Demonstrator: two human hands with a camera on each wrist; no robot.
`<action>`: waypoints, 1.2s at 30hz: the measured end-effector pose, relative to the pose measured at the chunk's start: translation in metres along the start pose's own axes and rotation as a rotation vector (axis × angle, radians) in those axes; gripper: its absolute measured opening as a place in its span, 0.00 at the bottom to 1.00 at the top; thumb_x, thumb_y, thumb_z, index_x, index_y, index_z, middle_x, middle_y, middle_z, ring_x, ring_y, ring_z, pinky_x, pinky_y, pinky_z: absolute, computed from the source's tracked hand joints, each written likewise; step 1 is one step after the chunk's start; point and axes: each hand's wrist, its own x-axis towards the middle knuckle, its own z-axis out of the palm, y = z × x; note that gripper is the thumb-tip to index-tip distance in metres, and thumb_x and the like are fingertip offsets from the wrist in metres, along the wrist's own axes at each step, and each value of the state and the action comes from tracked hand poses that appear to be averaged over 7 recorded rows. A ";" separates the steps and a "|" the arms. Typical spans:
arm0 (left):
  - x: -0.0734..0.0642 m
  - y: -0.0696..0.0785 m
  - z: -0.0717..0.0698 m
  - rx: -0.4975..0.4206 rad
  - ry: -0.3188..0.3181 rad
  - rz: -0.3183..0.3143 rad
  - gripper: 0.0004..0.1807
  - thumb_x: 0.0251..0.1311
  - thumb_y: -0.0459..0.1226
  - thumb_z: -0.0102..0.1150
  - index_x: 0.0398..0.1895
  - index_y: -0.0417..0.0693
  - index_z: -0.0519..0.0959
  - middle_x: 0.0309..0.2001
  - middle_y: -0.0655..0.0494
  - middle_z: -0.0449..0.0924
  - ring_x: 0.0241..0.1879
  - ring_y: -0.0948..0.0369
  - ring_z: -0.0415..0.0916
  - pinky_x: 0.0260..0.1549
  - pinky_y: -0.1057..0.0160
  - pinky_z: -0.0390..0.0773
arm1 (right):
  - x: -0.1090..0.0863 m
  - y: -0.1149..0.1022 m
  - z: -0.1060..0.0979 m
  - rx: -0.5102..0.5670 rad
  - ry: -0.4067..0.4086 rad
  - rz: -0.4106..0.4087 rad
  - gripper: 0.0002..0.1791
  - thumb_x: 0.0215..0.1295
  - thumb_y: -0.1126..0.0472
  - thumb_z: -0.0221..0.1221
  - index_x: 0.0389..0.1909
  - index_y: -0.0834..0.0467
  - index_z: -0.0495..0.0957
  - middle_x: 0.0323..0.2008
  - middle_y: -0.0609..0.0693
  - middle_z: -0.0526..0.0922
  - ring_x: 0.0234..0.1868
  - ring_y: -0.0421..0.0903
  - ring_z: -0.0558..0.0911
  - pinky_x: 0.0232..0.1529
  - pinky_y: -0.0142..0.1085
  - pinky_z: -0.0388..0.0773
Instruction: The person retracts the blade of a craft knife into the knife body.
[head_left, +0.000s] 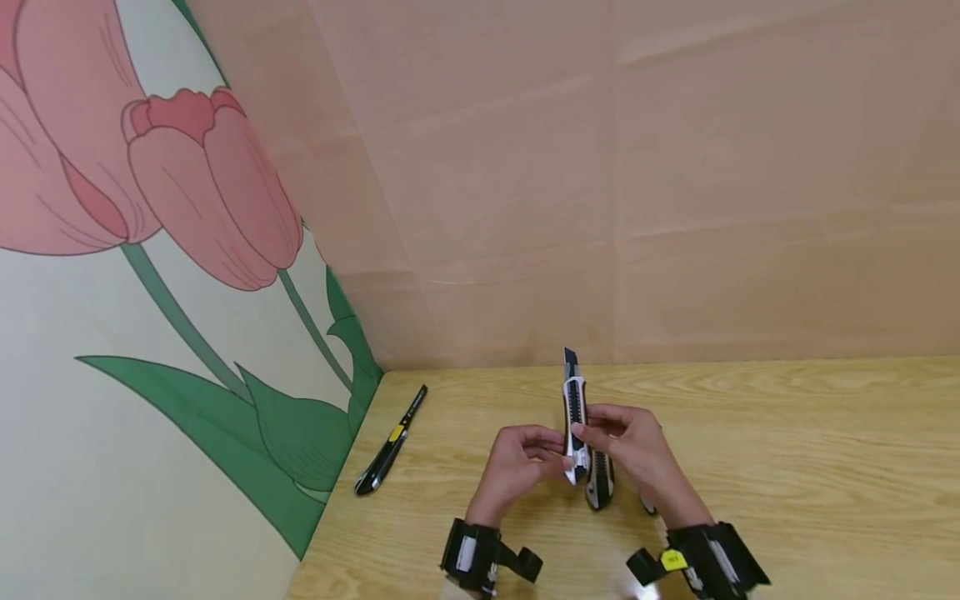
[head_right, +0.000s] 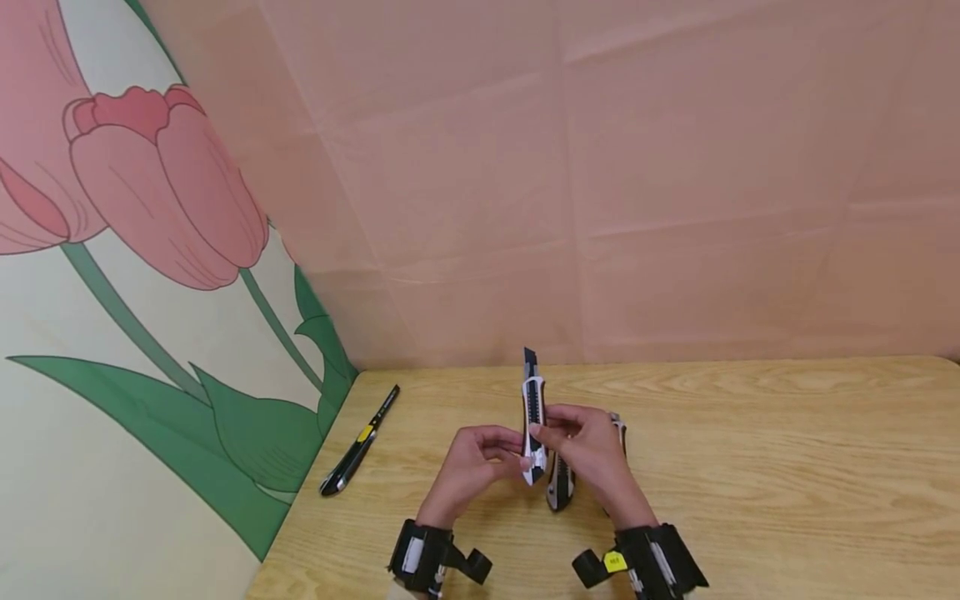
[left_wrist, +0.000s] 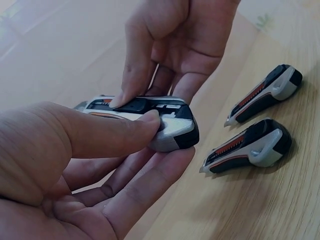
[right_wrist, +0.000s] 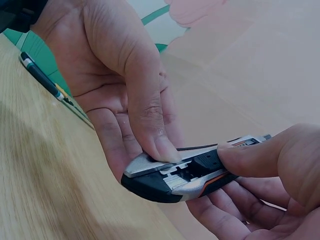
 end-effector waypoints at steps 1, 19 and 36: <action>0.000 0.000 0.000 0.004 0.002 -0.001 0.14 0.41 0.33 0.70 0.34 0.53 0.81 0.34 0.57 0.81 0.32 0.54 0.78 0.33 0.55 0.78 | 0.000 0.000 0.000 -0.007 0.001 0.000 0.22 0.52 0.47 0.65 0.46 0.53 0.78 0.39 0.52 0.80 0.40 0.49 0.75 0.41 0.42 0.73; -0.002 0.001 -0.003 -0.013 0.011 0.004 0.14 0.41 0.34 0.71 0.34 0.52 0.81 0.34 0.56 0.81 0.34 0.48 0.78 0.34 0.51 0.78 | 0.001 0.001 0.002 -0.038 -0.005 -0.009 0.20 0.52 0.50 0.65 0.46 0.51 0.78 0.37 0.51 0.80 0.40 0.49 0.74 0.39 0.43 0.71; -0.006 0.013 0.001 -0.026 0.027 0.002 0.13 0.42 0.30 0.69 0.34 0.46 0.81 0.34 0.51 0.81 0.34 0.46 0.77 0.35 0.44 0.76 | 0.000 0.003 0.002 -0.038 -0.013 -0.016 0.19 0.54 0.52 0.65 0.47 0.52 0.77 0.37 0.52 0.79 0.39 0.50 0.74 0.39 0.43 0.71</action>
